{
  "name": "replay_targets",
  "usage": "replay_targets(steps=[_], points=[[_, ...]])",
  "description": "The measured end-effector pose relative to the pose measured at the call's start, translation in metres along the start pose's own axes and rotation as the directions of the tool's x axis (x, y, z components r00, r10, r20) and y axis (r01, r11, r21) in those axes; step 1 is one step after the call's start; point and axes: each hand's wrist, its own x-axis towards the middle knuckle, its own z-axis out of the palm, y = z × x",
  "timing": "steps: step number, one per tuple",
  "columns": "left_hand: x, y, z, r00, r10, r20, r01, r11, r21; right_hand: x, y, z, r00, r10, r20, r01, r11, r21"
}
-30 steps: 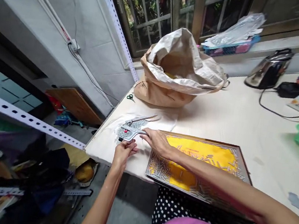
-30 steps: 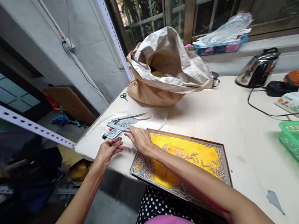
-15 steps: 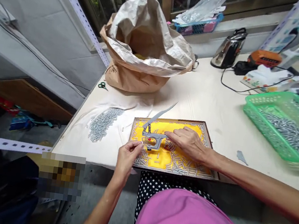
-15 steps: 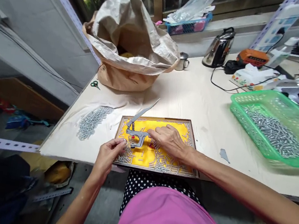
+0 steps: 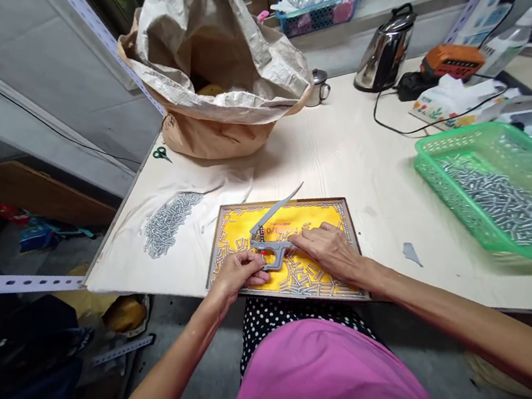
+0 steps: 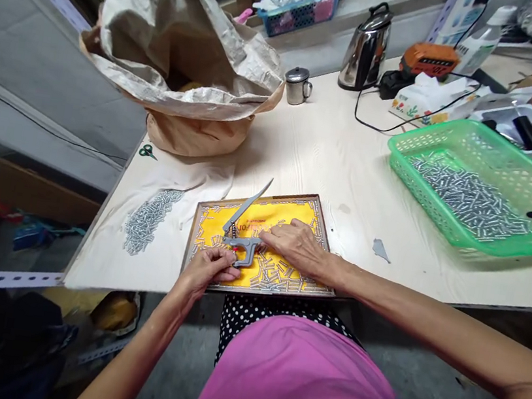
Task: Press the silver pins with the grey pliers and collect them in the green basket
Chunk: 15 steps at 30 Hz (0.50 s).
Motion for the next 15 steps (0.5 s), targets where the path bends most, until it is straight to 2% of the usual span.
replay_targets(steps=[5,8,15], points=[[0.0023,0.0067,0.0004,0.997,-0.065,0.045,0.065,0.998,0.018,0.0003,0.0026,0.0016,1.000,0.007,0.010,-0.007,1.000,-0.012],[0.0033,0.0094,0.0027,0.995,-0.102,0.020,0.102,0.995,0.001,-0.0006,0.0022,0.0014,1.000,0.007,0.012,-0.006,0.999,-0.048],[-0.0023,0.0044,0.0080,0.999,-0.021,-0.036,0.021,1.000,0.001,-0.0041,-0.0042,-0.0063,1.000,-0.001,0.008,0.002,0.996,-0.084]])
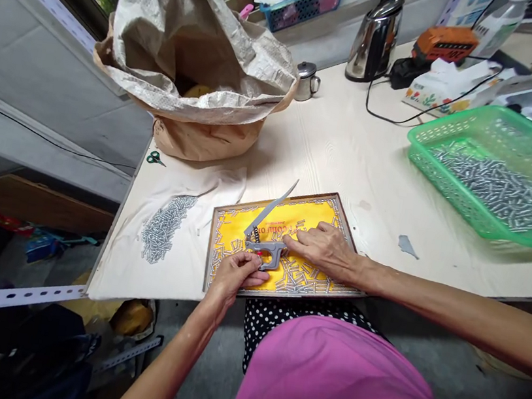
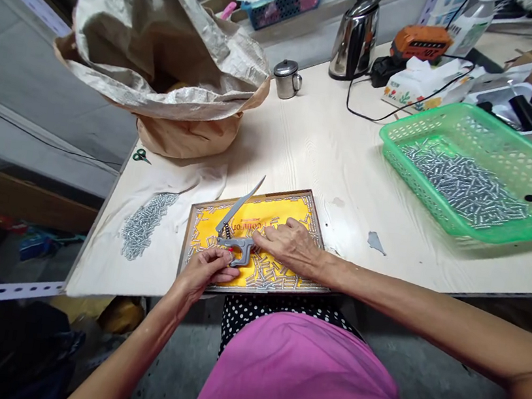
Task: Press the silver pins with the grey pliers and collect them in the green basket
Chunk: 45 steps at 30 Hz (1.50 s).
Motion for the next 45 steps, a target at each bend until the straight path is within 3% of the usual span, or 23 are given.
replay_targets(steps=[9,17,27,35,40,45], points=[[-0.002,0.004,-0.003,0.997,0.001,0.080,-0.011,0.992,0.128,-0.002,0.001,0.001,0.999,0.001,-0.039,0.000,1.000,0.020],[-0.001,0.005,0.000,0.998,-0.016,0.065,0.009,0.993,0.118,-0.004,0.004,0.000,0.997,-0.064,-0.035,0.062,0.997,-0.048],[0.003,0.016,0.013,0.985,-0.164,0.053,0.142,0.946,0.292,-0.002,0.007,0.005,0.987,-0.017,0.161,0.018,1.000,-0.004],[0.003,0.020,0.017,0.979,-0.203,0.031,0.174,0.903,0.393,0.028,0.026,-0.007,0.997,0.050,-0.053,-0.053,0.997,-0.061],[-0.001,0.022,0.019,0.977,-0.215,0.010,0.192,0.893,0.406,0.051,0.045,0.007,1.000,0.003,-0.027,-0.005,0.999,-0.051],[-0.004,0.019,0.021,0.985,-0.171,-0.023,0.164,0.891,0.424,0.056,0.043,0.010,1.000,0.016,0.002,-0.016,0.999,-0.040]])
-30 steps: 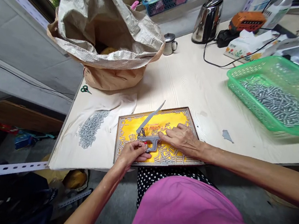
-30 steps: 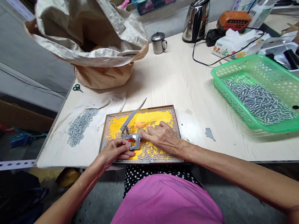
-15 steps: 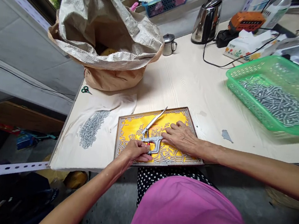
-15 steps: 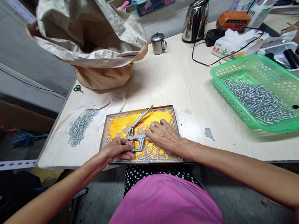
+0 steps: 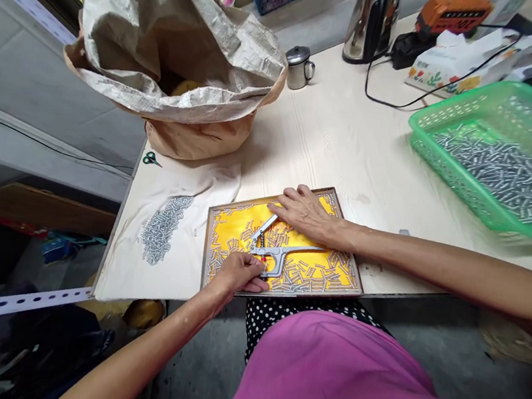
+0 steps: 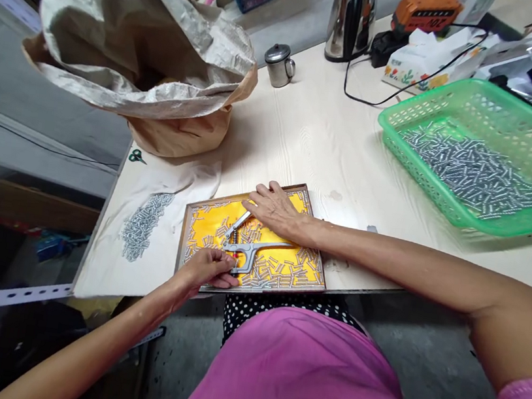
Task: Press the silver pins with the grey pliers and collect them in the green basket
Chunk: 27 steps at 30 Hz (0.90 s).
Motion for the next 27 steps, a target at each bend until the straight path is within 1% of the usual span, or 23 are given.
replay_targets(steps=[5,8,10,12,14,17,21,24,27], points=[[0.001,-0.001,0.003,0.999,0.032,-0.002,-0.032,0.996,0.089,-0.014,-0.016,-0.016,0.998,0.051,-0.021,-0.050,0.998,0.039],[0.005,-0.001,0.005,0.999,0.052,-0.004,-0.051,0.987,0.152,-0.024,-0.022,-0.023,0.999,0.024,-0.025,-0.022,0.998,0.057],[0.008,-0.001,0.005,0.999,0.043,-0.021,-0.038,0.978,0.204,-0.026,-0.019,-0.024,0.999,0.018,-0.041,-0.017,0.999,0.043],[0.011,-0.001,0.006,0.998,0.043,-0.035,-0.032,0.964,0.262,-0.023,-0.013,-0.022,0.998,0.038,-0.044,-0.037,0.999,0.023],[0.012,-0.003,0.006,0.996,0.076,-0.040,-0.060,0.953,0.296,-0.016,-0.005,-0.016,0.999,0.045,-0.023,-0.045,0.999,0.006],[0.008,-0.005,0.005,0.993,0.111,-0.043,-0.098,0.967,0.234,-0.008,0.003,-0.005,1.000,-0.007,0.014,0.007,1.000,0.007],[0.002,-0.010,0.001,0.997,0.068,-0.028,-0.066,0.997,0.049,-0.007,0.006,0.004,0.997,-0.067,0.046,0.066,0.997,0.029],[0.003,-0.019,-0.002,0.996,0.087,-0.001,-0.087,0.996,-0.031,-0.012,0.005,0.003,0.996,-0.083,0.018,0.083,0.996,0.026],[0.007,-0.031,-0.005,0.986,0.169,0.012,-0.169,0.985,-0.024,-0.018,0.004,-0.003,0.997,-0.079,-0.004,0.079,0.997,-0.004]])
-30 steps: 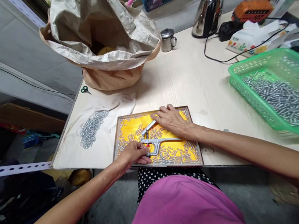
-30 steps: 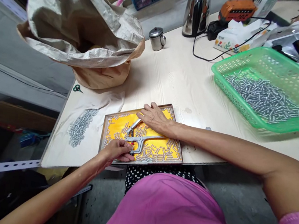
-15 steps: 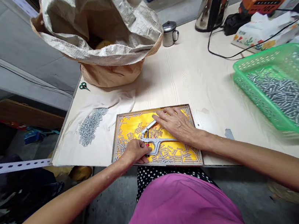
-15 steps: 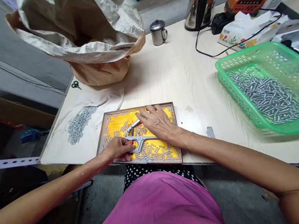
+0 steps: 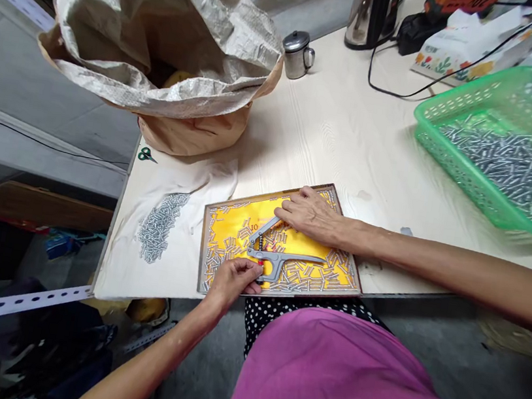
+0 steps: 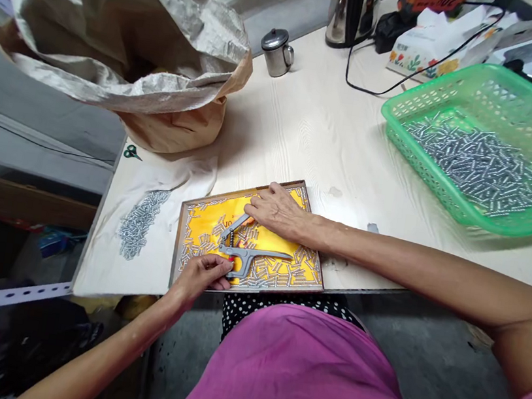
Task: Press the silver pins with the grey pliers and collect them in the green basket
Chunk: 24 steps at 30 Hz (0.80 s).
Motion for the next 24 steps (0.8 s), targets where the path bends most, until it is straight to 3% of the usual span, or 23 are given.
replay_targets(steps=[3,5,7,8,13,18,24], points=[[-0.002,-0.011,-0.003,0.963,0.253,-0.087,-0.240,0.961,0.142,-0.006,-0.001,-0.006,1.000,0.011,0.006,-0.011,1.000,-0.019],[-0.006,-0.015,-0.005,0.874,0.457,-0.162,-0.397,0.867,0.302,-0.010,-0.002,-0.010,1.000,0.026,0.008,-0.026,0.999,-0.032],[-0.009,-0.018,-0.006,0.806,0.552,-0.215,-0.445,0.803,0.396,-0.013,-0.003,-0.013,1.000,0.030,0.002,-0.030,0.999,-0.041],[-0.010,-0.020,-0.007,0.798,0.553,-0.241,-0.437,0.805,0.401,-0.014,-0.003,-0.015,1.000,0.025,0.000,-0.025,0.999,-0.039],[-0.011,-0.024,-0.011,0.857,0.396,-0.329,-0.350,0.917,0.192,-0.015,-0.007,-0.025,1.000,0.012,0.013,-0.012,0.999,-0.030],[-0.015,-0.015,-0.009,0.962,0.178,-0.208,-0.210,0.967,-0.143,-0.015,-0.011,-0.035,0.998,0.029,0.059,-0.027,0.999,-0.042],[-0.016,-0.012,-0.002,0.982,0.098,-0.163,-0.138,0.958,-0.253,-0.019,-0.015,-0.041,0.998,0.038,0.047,-0.035,0.998,-0.051]])
